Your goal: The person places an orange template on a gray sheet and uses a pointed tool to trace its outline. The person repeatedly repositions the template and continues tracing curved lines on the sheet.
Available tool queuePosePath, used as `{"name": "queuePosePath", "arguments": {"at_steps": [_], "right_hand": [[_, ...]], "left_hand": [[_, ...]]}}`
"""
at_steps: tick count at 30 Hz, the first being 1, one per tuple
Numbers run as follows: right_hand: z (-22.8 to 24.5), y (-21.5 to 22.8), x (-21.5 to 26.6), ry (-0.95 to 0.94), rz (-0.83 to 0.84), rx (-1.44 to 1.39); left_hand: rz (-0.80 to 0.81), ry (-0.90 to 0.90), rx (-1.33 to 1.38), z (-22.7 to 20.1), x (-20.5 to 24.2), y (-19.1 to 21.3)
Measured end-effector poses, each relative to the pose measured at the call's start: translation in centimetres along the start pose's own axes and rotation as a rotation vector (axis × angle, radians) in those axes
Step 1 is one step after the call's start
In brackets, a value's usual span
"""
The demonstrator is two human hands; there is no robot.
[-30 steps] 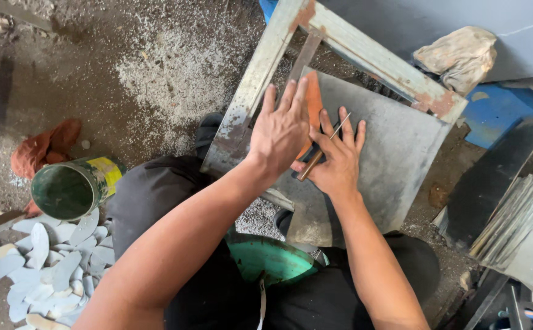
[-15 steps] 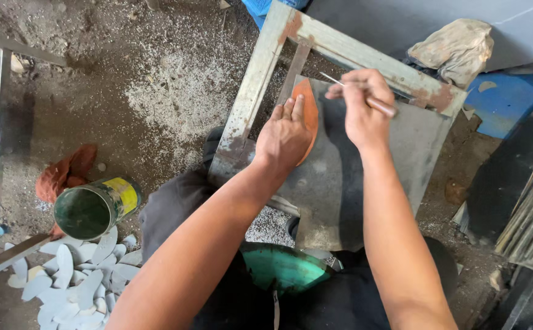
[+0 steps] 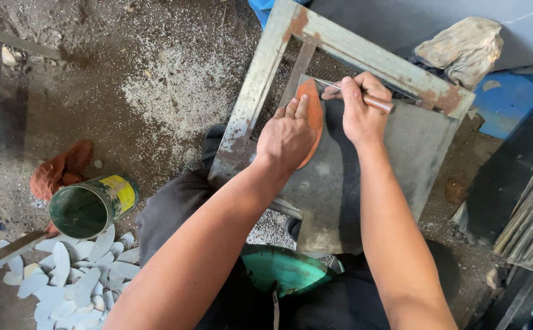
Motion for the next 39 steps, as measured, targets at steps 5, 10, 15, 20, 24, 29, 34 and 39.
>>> {"name": "queuePosePath", "arguments": {"at_steps": [5,10,15,20,24,29,34,39], "right_hand": [[1.5,-0.4,-0.3,0.054,0.095,0.143],[3.2,-0.5,-1.6,-0.052,0.257,0.299],[6.6,-1.3,2.0,0.089,0.181,0.489],[9.1,-3.7,10.6,0.019,0.041,0.73],[9.2,-5.5,15.8,-0.189,0.047,0.42],[7.4,-3.7,16.7,-0.323,-0.012,0.146],[5.5,-3.1,17.0,-0.294,0.017,0.128],[4.5,-3.0,17.0,-0.33,0.028,0.084]], "left_hand": [[-0.111,0.018,0.021,0.0,-0.9,-1.0],[-0.053,0.025,0.012,0.0,-0.7,-0.9],[0.107,0.033,0.066,0.0,-0.3,0.9],[0.081,0.017,0.078,-0.1,-0.5,0.7],[-0.026,0.04,0.042,-0.2,-0.9,-0.4],[-0.025,0.056,0.026,-0.3,-0.8,-0.7],[-0.078,0.075,0.07,-0.4,-0.8,0.0],[-0.028,0.067,0.026,-0.5,-0.7,-0.1]]}}
Point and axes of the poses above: each hand's wrist, its own x-axis away from the middle knuckle, its own y-axis out of the back of the hand, z = x × y, the point moved 4 cm from there along -x, towards the middle knuckle, and after that the axes turned 2 degrees about y, right-handed, at the moved point
